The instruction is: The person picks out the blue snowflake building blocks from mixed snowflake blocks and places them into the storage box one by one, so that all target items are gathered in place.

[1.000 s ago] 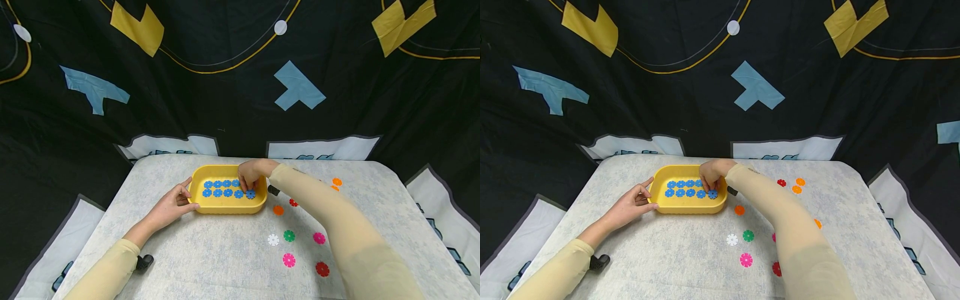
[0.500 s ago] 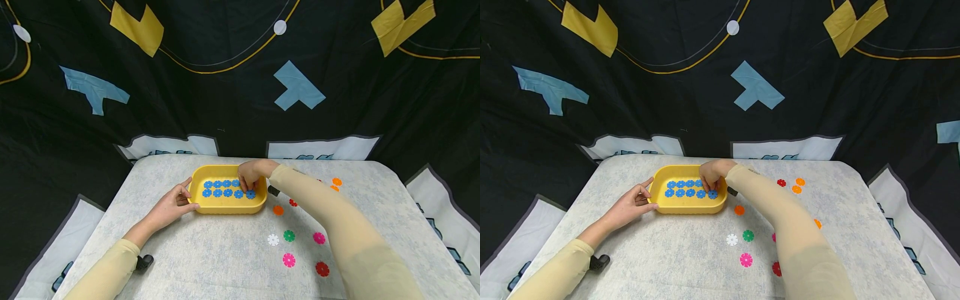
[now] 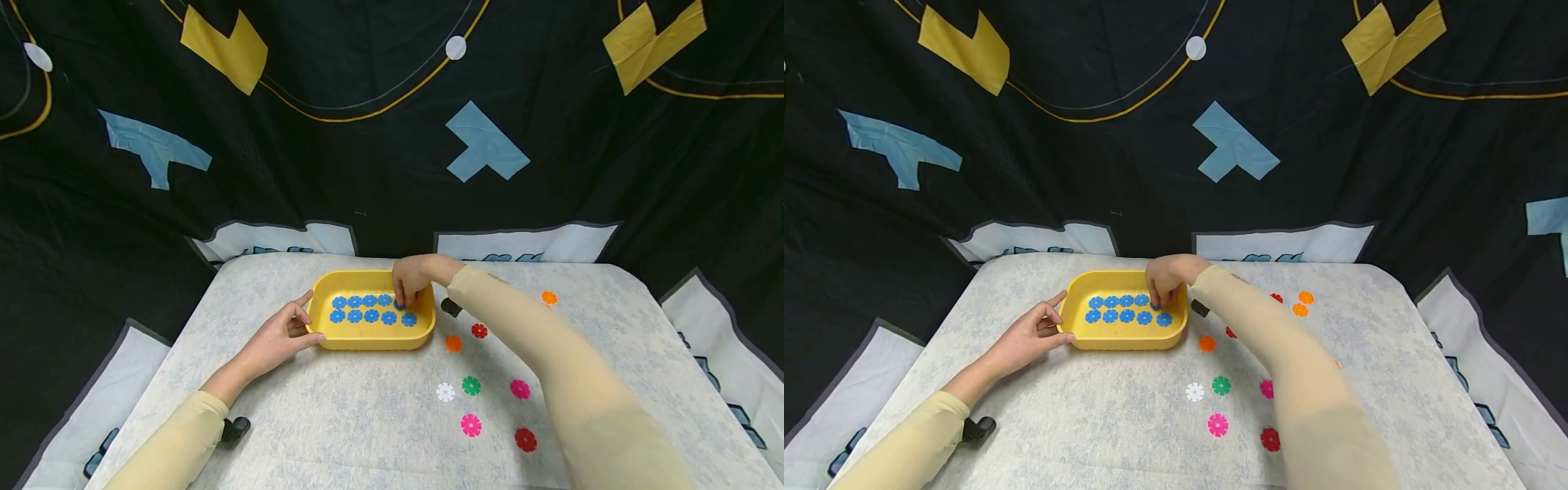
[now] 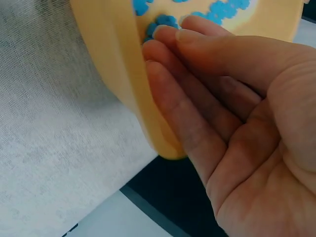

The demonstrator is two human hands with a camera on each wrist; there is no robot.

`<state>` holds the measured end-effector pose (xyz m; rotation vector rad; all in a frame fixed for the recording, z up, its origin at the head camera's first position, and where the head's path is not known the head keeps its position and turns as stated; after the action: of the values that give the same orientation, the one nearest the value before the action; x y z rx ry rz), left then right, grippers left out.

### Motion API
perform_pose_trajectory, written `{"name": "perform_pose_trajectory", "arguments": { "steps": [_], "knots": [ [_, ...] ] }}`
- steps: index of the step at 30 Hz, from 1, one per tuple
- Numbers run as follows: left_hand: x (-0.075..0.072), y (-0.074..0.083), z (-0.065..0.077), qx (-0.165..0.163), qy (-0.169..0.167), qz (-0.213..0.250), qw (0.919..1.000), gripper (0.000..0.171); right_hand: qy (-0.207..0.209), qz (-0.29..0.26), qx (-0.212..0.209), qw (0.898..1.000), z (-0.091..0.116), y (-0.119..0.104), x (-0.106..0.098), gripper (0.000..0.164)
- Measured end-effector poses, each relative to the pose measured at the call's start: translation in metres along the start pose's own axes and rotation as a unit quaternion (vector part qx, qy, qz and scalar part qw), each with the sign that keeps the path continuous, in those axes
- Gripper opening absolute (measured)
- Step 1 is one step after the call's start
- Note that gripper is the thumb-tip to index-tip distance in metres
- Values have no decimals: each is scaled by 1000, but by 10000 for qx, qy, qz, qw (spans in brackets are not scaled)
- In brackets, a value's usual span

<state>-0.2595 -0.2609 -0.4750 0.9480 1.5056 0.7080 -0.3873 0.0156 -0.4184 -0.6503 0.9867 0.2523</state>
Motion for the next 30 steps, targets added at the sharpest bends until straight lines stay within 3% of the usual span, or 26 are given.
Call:
{"name": "perform_pose_trajectory", "arguments": {
  "steps": [6,13,23,30],
  "knots": [
    [1,0,-3,14,-16,-25,10000,52,603,-396,-305,9969,15,3,-17,18],
    [0,-3,-6,-31,10,-81,10000,53,1484,-618,-650,9849,43,9,-39,16],
    [-3,-5,-10,-3,15,-164,9999,54,2233,-1255,-510,9653,96,37,-55,14],
    [-6,-6,-11,4,0,-221,9998,54,2694,-1289,-187,9542,146,74,-48,15]
  ]
}}
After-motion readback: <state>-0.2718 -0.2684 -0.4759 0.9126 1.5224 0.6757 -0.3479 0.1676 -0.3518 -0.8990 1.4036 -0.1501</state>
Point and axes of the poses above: each hand's wrist, its own z-axis away from the middle knuckle, its own x-axis out of the palm, y = z × x, the point moved 4 cm from there along -z, towards the middle knuckle, and after that the axes turned 14 degrees about y, right-handed, at the moved point
